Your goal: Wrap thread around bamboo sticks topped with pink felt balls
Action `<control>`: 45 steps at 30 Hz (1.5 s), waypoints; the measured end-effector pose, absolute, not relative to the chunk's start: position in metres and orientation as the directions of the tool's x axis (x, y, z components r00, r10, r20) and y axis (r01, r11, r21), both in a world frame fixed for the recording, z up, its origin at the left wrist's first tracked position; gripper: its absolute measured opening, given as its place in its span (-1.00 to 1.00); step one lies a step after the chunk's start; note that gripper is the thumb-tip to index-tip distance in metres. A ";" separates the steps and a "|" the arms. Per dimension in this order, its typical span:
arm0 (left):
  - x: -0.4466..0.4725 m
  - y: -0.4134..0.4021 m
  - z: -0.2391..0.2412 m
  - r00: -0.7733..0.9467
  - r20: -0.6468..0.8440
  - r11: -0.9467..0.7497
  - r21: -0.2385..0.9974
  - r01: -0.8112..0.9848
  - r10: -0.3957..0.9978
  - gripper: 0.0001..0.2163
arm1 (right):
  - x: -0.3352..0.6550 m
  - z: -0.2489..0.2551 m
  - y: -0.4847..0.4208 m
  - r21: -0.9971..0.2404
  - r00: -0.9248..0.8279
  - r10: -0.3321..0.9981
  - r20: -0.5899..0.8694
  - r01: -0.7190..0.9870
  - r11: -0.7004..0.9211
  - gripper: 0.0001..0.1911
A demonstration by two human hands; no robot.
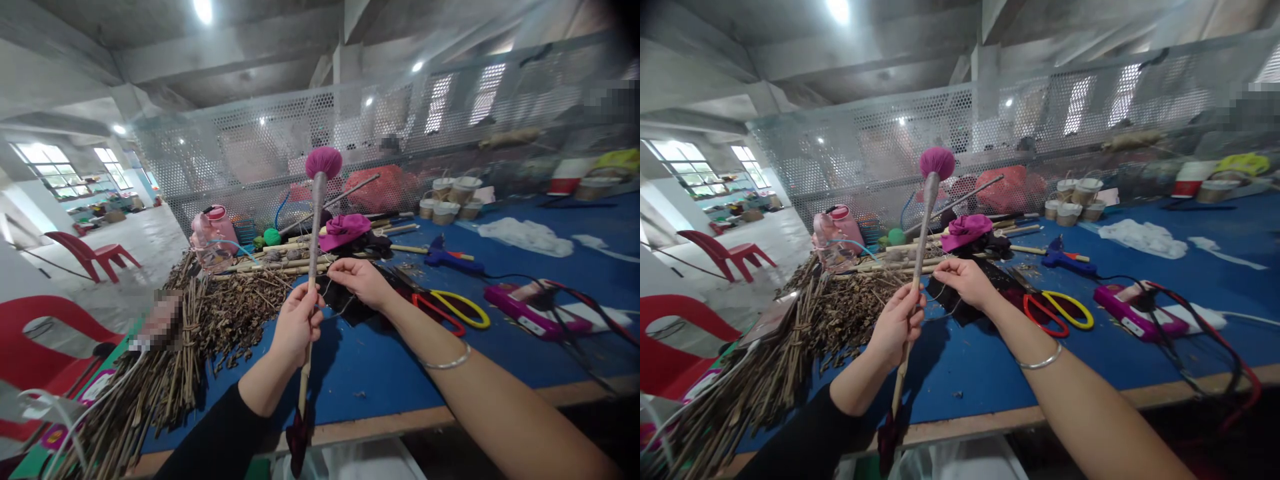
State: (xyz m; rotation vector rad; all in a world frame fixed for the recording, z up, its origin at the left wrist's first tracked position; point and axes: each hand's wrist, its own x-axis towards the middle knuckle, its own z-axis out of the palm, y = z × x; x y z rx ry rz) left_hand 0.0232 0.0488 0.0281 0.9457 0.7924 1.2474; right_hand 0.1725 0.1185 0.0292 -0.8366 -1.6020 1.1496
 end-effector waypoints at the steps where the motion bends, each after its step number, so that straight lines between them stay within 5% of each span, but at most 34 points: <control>1: 0.024 0.048 0.027 0.163 0.017 0.050 0.916 -0.399 0.987 -0.69 | 0.172 0.030 0.118 -0.950 -0.303 0.904 0.301 -0.014 0.312 -0.75; 6: 0.026 0.046 0.023 0.156 0.101 -0.045 0.943 -0.329 0.983 -0.69 | 0.165 0.025 0.118 -0.967 -0.340 0.907 0.249 -0.128 0.218 -0.73; 14: 0.026 0.048 0.023 0.296 0.050 0.048 0.947 -0.316 0.954 -0.66 | 0.153 0.013 0.117 -0.943 -0.512 0.849 0.130 -0.328 -0.053 -0.69; 25: 0.021 0.051 0.022 0.366 -0.021 0.132 0.951 -0.281 0.930 -0.53 | 0.164 0.018 0.121 -0.958 -0.339 0.910 0.240 -0.236 0.165 -0.32; 31: 0.019 0.050 0.020 0.246 0.079 -0.053 0.993 -0.109 0.966 -0.70 | 0.153 0.011 0.119 -0.953 -0.515 0.848 0.122 -0.298 -0.044 -0.66; 39: 0.023 0.042 0.016 0.353 0.080 -0.105 0.993 0.052 0.932 -0.71 | 0.156 0.013 0.115 -0.923 -0.524 0.835 0.171 -0.380 -0.049 -0.64; 45: 0.023 0.042 0.018 0.369 0.108 -0.099 0.994 -0.043 0.923 -0.73 | 0.151 0.013 0.109 -0.929 -0.583 0.807 0.097 -0.345 -0.137 -0.74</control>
